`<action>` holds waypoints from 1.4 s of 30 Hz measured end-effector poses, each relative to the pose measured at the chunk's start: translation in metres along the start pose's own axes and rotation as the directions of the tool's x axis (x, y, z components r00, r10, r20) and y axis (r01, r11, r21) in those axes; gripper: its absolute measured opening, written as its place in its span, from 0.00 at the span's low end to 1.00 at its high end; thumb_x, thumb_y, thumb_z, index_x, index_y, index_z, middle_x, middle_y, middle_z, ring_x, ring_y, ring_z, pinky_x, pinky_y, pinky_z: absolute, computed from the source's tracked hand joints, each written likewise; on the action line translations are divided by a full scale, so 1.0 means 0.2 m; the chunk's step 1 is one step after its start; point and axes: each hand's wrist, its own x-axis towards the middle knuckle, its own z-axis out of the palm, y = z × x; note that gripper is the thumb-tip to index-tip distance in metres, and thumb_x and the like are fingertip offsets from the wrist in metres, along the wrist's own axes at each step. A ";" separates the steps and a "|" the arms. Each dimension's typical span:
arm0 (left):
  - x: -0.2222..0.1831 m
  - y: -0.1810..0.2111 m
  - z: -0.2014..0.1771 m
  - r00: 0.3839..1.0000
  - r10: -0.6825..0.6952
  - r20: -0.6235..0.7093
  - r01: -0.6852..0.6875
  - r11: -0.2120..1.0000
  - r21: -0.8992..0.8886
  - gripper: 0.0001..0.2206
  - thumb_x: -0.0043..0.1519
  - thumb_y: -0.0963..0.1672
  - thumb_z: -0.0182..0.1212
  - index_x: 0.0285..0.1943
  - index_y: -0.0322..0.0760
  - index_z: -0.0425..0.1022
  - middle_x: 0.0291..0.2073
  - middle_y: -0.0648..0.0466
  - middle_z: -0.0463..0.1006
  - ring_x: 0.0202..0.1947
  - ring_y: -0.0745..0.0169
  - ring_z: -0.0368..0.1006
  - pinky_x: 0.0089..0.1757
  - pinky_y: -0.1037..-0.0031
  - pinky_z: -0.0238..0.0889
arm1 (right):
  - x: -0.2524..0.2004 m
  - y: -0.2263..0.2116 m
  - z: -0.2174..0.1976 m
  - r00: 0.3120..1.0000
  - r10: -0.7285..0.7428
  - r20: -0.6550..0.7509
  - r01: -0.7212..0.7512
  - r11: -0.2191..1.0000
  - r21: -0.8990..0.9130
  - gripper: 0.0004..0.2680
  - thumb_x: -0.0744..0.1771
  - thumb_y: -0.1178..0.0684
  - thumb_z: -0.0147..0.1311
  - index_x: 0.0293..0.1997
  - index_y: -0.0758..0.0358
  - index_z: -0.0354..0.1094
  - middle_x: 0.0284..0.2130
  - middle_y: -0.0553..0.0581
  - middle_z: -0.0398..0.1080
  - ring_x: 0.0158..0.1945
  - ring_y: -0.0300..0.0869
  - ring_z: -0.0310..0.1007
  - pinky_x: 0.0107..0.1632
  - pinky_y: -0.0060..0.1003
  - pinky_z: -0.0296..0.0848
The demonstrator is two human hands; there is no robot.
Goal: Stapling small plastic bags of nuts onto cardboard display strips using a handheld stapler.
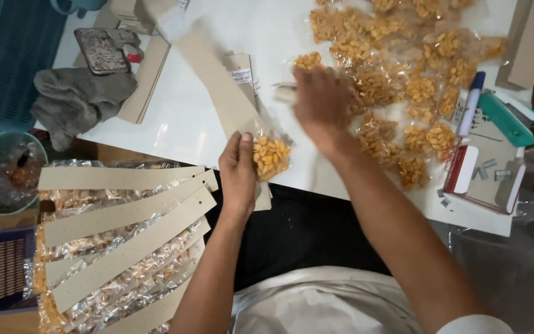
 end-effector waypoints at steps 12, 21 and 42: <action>-0.03 0.20 0.09 0.970 -0.242 -0.032 0.227 0.942 -0.246 0.33 0.70 0.48 0.49 0.78 0.22 0.43 0.73 0.24 0.51 0.73 0.26 0.50 0.63 0.40 0.49 | -0.05 0.22 0.15 0.946 -0.267 -0.184 0.195 0.921 -0.336 0.11 0.59 0.50 0.61 0.43 0.47 0.73 0.36 0.51 0.68 0.45 0.47 0.68 0.49 0.48 0.64; -0.04 0.25 0.08 0.944 -0.323 0.065 0.330 0.923 -0.200 0.32 0.70 0.49 0.48 0.79 0.29 0.46 0.75 0.28 0.46 0.75 0.29 0.42 0.65 0.41 0.41 | -0.18 -0.11 -0.49 0.895 0.365 0.255 -0.433 0.582 0.688 0.13 0.64 0.42 0.68 0.45 0.53 0.74 0.33 0.52 0.76 0.37 0.43 0.77 0.41 0.38 0.72; 0.00 0.04 0.11 0.951 0.143 0.276 -0.183 0.975 0.127 0.17 0.68 0.53 0.49 0.38 0.40 0.74 0.31 0.57 0.72 0.33 0.66 0.69 0.35 0.76 0.66 | -0.11 -0.44 -0.53 0.876 0.413 0.250 -0.379 0.269 0.885 0.18 0.64 0.27 0.44 0.25 0.50 0.54 0.16 0.41 0.47 0.19 0.31 0.49 0.25 0.30 0.53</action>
